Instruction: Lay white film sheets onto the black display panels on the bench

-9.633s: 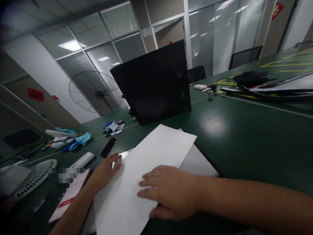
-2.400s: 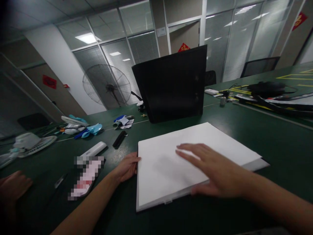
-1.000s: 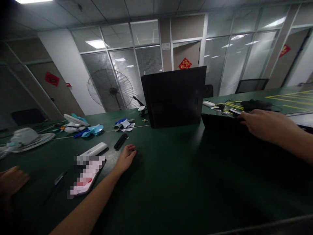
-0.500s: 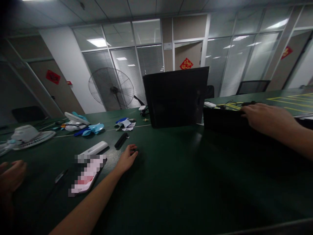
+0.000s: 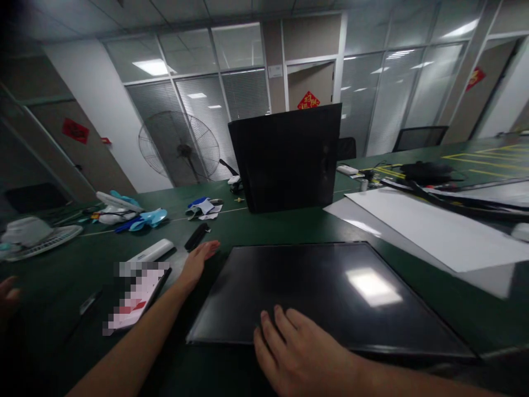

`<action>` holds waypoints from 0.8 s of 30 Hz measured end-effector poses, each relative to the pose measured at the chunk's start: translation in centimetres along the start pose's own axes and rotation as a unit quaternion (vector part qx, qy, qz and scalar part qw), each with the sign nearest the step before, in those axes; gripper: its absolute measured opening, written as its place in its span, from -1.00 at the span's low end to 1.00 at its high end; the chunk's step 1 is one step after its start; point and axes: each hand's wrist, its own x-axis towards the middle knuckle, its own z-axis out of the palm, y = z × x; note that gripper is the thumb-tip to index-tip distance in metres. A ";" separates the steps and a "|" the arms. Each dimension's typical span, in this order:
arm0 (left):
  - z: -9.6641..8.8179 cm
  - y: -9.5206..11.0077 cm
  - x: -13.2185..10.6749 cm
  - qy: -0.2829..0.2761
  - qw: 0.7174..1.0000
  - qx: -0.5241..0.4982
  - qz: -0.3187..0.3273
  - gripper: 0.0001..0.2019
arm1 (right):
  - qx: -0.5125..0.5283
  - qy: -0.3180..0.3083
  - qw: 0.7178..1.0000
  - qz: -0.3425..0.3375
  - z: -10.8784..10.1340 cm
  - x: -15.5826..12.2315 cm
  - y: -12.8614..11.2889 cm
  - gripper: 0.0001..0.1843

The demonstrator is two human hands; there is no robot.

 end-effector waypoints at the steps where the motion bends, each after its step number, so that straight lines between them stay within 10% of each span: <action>1: -0.1 0.1 -0.3 -0.025 0.998 0.058 0.029 -0.50 | 0.040 -0.012 0.999 -0.006 0.8 0.5 -0.1 -0.59; 4: -0.6 0.3 -1.0 -0.114 0.964 0.222 0.095 -0.48 | 0.156 -0.085 0.984 0.026 2.2 2.0 2.9 -0.59; 8: -1.1 0.0 -1.3 -0.159 0.931 0.316 0.093 -0.41 | 0.087 -0.137 0.952 0.260 2.1 1.6 13.8 -0.57; 14: -1.2 -0.5 -0.4 -0.173 0.871 0.450 0.093 -0.36 | -0.091 -0.109 0.805 0.576 2.9 -10.7 28.9 -0.32; 18: -1.3 -1.6 0.5 -0.168 0.848 0.494 0.097 -0.32 | -0.026 -0.217 0.662 0.717 3.8 -18.4 31.7 -0.18; 24: -1.1 -3.0 1.2 -0.139 0.839 0.518 0.098 -0.26 | -0.046 -0.242 0.666 0.704 5.0 -18.5 31.4 -0.46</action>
